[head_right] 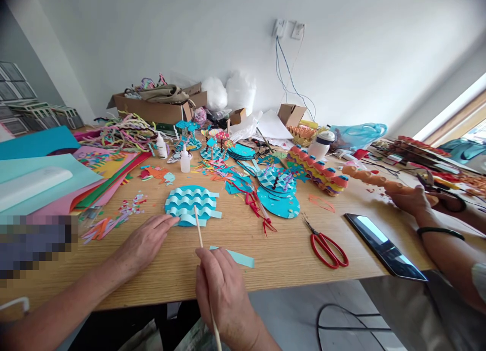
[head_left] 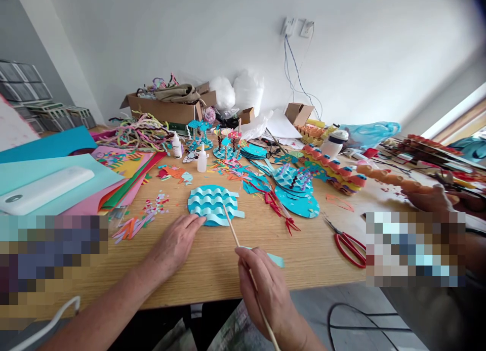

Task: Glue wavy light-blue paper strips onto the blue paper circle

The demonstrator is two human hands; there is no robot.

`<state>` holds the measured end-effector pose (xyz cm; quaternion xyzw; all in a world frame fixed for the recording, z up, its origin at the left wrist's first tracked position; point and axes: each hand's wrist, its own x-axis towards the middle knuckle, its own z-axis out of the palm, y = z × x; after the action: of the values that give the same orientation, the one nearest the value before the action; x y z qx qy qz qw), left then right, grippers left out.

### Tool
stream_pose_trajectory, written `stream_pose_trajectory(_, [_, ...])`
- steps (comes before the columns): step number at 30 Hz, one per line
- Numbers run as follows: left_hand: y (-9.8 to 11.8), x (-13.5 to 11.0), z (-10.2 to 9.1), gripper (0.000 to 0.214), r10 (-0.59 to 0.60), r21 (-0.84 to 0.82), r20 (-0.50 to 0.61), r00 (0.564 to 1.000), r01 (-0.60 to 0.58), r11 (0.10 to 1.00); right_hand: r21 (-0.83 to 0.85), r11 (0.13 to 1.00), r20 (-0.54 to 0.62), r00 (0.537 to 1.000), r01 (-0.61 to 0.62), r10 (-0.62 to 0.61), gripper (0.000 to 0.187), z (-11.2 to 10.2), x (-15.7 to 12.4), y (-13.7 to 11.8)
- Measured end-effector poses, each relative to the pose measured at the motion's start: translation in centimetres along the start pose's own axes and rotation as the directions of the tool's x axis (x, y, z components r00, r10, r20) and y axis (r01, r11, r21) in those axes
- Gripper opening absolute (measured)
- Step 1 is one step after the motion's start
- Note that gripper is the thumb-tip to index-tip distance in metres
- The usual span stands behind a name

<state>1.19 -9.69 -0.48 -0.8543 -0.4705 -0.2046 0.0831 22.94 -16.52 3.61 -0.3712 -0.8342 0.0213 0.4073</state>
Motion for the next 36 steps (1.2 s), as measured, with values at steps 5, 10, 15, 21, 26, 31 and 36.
stream_pose_trajectory(5, [-0.1, 0.0, 0.3, 0.049, -0.041, -0.037, 0.024, 0.999, 0.041, 0.998, 0.013, 0.998, 0.05, 0.997, 0.058, -0.059, 0.03, 1.3, 0.2, -0.3])
stream_pose_trajectory(10, [0.0, -0.1, 0.4, 0.046, -0.042, -0.06, 0.023, 0.999, 0.043, 0.997, -0.008, 0.997, 0.092, 0.993, 0.07, -0.069, 0.031, 1.8, -0.1, -0.5])
stream_pose_trajectory(15, [0.1, 0.0, 0.4, 0.046, -0.056, -0.055, -0.005, 0.998, 0.055, 0.997, -0.016, 0.997, 0.11, 0.991, 0.08, -0.077, 0.034, 1.8, -0.1, -0.6])
stream_pose_trajectory(21, [0.1, 0.0, 0.4, 0.047, -0.042, -0.031, 0.012, 0.999, 0.042, 0.999, -0.024, 0.997, 0.112, 0.991, 0.072, -0.069, 0.029, 1.9, -0.3, -0.4])
stream_pose_trajectory(26, [0.1, 0.0, 0.4, 0.047, -0.058, -0.054, 0.011, 0.998, 0.059, 0.997, -0.013, 0.997, 0.142, 0.987, 0.076, -0.073, 0.032, 2.1, -0.3, -0.4])
stream_pose_trajectory(31, [0.1, 0.0, 0.4, 0.052, -0.058, -0.072, 0.019, 0.998, 0.059, 0.996, -0.03, 0.999, 0.16, 0.987, 0.037, -0.032, 0.029, 2.2, -0.2, -0.3])
stream_pose_trajectory(36, [0.2, 0.0, 0.3, 0.05, -0.054, -0.065, 0.019, 0.998, 0.055, 0.996, -0.036, 0.999, 0.186, 0.982, 0.025, -0.017, 0.03, 2.4, -0.5, -0.2])
